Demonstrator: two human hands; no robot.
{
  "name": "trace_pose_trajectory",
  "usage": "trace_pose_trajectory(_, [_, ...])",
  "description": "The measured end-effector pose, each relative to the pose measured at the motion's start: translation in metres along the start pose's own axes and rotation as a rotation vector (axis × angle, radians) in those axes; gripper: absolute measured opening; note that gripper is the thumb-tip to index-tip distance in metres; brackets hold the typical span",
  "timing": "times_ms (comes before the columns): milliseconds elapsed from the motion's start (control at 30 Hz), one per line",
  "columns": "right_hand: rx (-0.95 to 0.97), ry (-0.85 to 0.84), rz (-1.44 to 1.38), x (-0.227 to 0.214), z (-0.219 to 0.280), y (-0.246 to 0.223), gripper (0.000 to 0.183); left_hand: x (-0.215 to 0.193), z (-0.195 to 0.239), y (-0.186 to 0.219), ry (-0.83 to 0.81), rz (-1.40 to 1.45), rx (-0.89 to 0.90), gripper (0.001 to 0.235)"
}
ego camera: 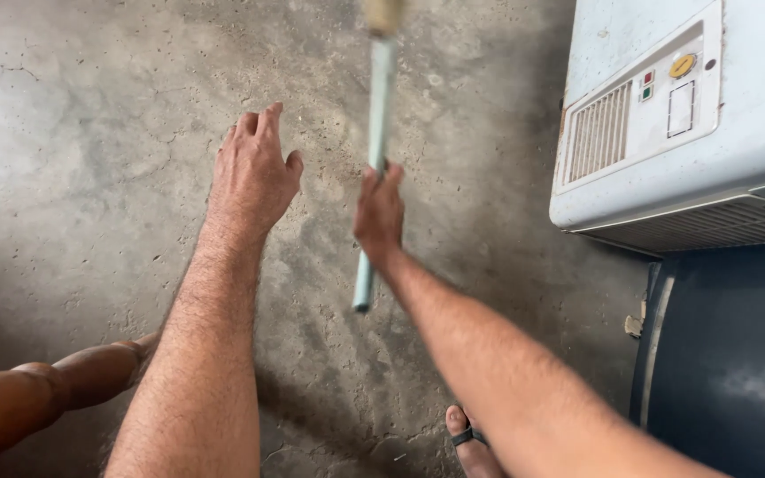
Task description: Sweeping the floor and under a cabinet with a broom.
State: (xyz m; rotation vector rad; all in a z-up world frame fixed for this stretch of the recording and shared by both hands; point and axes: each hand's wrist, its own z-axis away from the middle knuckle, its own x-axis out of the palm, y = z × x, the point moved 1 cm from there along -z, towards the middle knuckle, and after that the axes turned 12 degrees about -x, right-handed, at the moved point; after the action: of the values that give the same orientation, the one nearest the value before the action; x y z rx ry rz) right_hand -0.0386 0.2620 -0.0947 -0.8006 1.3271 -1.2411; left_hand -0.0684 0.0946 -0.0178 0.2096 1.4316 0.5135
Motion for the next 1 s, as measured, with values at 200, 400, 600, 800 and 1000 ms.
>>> trace_pose_trajectory(200, [0.729,0.307,-0.294,0.039,0.128,0.006,0.048,-0.004,0.005,0.007,0.012,-0.030,0.013,0.062])
trace_pose_trajectory(400, [0.382,-0.076,-0.360,0.179,0.161,0.149,0.045,-0.022,0.012,0.001,0.038,-0.006,0.026,0.063])
trace_pose_trajectory(600, [0.000,-0.470,-0.129,0.076,-0.008,0.019,0.038,-0.035,0.017,-0.021,0.037,-0.001,-0.046,0.064])
trace_pose_trajectory(800, [0.310,0.182,-0.116,0.028,0.049,-0.018,0.043,-0.034,0.017,-0.024,0.043,0.011,-0.117,0.064])
trace_pose_trajectory(1000, [0.586,-0.114,0.012,0.096,0.122,0.034,0.049,-0.029,0.015,-0.011,-0.023,0.017,-0.111,0.066])
